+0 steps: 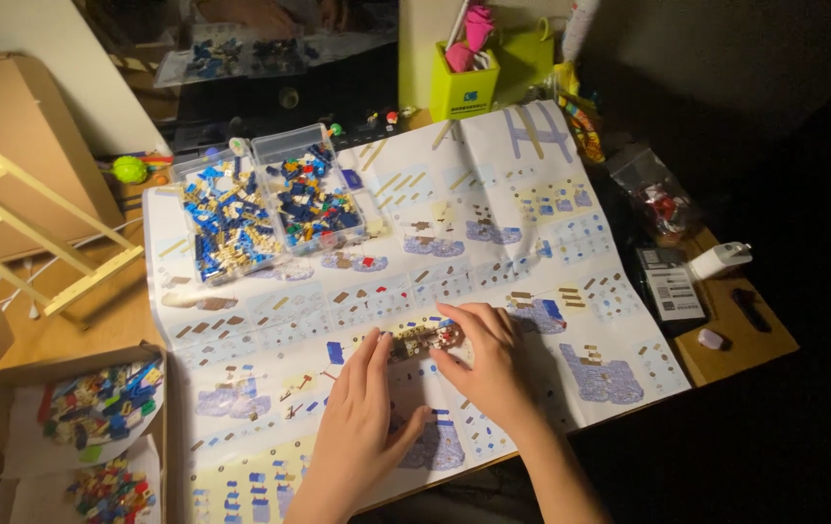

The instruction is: Assembling a LEGO set by following printed instructions and picking pieces from sorted containers.

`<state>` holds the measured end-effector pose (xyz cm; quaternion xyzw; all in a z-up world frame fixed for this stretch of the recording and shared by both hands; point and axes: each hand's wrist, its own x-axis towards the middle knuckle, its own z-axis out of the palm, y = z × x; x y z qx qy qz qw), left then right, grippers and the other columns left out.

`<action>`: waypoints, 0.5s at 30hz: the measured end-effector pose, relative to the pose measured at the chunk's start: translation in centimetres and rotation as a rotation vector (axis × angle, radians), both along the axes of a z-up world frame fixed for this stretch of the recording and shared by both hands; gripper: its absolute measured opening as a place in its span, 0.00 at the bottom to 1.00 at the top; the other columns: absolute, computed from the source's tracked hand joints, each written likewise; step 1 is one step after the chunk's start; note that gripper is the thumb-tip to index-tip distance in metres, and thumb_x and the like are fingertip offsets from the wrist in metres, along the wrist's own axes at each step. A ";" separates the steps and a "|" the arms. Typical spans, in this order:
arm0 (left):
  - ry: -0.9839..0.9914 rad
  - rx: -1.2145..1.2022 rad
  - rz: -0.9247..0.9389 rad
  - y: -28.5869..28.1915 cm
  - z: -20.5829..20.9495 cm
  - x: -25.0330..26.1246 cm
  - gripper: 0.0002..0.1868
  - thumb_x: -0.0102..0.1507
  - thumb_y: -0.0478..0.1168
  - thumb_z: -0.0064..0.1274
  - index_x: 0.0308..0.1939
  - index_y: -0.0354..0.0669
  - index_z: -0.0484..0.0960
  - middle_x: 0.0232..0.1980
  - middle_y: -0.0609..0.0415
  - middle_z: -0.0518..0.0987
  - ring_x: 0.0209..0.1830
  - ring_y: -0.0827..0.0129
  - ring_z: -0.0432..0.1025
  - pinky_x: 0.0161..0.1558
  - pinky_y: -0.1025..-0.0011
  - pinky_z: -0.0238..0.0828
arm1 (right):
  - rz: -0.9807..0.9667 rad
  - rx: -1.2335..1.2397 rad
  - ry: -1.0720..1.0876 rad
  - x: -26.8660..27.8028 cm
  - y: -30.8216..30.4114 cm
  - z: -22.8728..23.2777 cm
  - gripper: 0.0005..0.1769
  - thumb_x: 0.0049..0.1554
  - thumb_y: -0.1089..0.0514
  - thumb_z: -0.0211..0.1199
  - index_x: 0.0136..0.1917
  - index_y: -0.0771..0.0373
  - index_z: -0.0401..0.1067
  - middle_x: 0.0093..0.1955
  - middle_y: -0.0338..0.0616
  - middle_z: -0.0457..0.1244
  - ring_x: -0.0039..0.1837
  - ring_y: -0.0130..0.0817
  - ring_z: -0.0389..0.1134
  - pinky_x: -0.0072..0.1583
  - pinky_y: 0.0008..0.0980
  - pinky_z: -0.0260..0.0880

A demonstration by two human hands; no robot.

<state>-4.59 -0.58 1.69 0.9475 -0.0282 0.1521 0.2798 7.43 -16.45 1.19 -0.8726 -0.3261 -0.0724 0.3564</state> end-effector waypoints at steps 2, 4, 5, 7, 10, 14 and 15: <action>-0.001 -0.021 -0.004 0.0 0.3 -0.4 0.43 0.63 0.51 0.52 0.72 0.33 0.48 0.74 0.36 0.52 0.72 0.46 0.52 0.64 0.55 0.55 | 0.009 -0.008 0.008 -0.1 -0.2 0.2 0.24 0.49 0.55 0.68 0.60 0.55 0.72 0.51 0.36 0.62 0.54 0.34 0.61 0.57 0.33 0.60; 0.000 -0.037 0.003 0.1 0.7 -1.0 0.44 0.63 0.50 0.53 0.72 0.31 0.47 0.74 0.34 0.51 0.73 0.44 0.51 0.65 0.53 0.54 | 0.029 -0.011 0.019 -0.1 -0.1 0.2 0.22 0.48 0.54 0.69 0.57 0.53 0.74 0.49 0.35 0.62 0.53 0.33 0.62 0.56 0.32 0.61; -0.034 -0.023 0.000 0.2 1.0 -1.4 0.42 0.62 0.49 0.54 0.70 0.28 0.50 0.72 0.33 0.55 0.71 0.44 0.53 0.65 0.55 0.55 | 0.021 -0.010 -0.008 -0.1 -0.1 0.1 0.21 0.48 0.53 0.70 0.56 0.53 0.75 0.48 0.36 0.62 0.53 0.34 0.62 0.56 0.33 0.61; -0.061 -0.005 0.028 0.5 1.3 -2.3 0.41 0.61 0.48 0.56 0.68 0.26 0.54 0.69 0.33 0.59 0.70 0.44 0.55 0.65 0.56 0.56 | 0.045 -0.004 -0.029 -0.1 -0.1 -0.1 0.20 0.47 0.53 0.70 0.54 0.53 0.76 0.47 0.37 0.62 0.53 0.35 0.62 0.56 0.33 0.61; -0.001 -0.028 0.019 1.1 1.5 -3.6 0.39 0.63 0.48 0.54 0.67 0.27 0.54 0.69 0.31 0.58 0.69 0.42 0.54 0.65 0.53 0.55 | 0.033 -0.046 -0.037 -0.1 0.2 -0.3 0.19 0.47 0.51 0.70 0.53 0.51 0.76 0.47 0.35 0.63 0.53 0.35 0.62 0.55 0.33 0.60; -0.039 -0.003 0.041 1.1 1.8 -4.4 0.32 0.62 0.48 0.54 0.62 0.29 0.62 0.67 0.35 0.62 0.67 0.43 0.58 0.64 0.53 0.56 | -0.006 -0.075 -0.053 -0.3 0.2 -0.1 0.23 0.46 0.52 0.71 0.57 0.51 0.76 0.50 0.36 0.64 0.56 0.37 0.62 0.58 0.35 0.61; -0.059 -0.009 0.030 1.1 1.9 -4.5 0.30 0.62 0.48 0.52 0.60 0.30 0.65 0.65 0.37 0.64 0.67 0.43 0.58 0.65 0.53 0.55 | -0.016 -0.091 -0.069 -0.4 0.1 0.0 0.23 0.46 0.52 0.71 0.56 0.51 0.76 0.50 0.36 0.64 0.56 0.37 0.62 0.59 0.35 0.61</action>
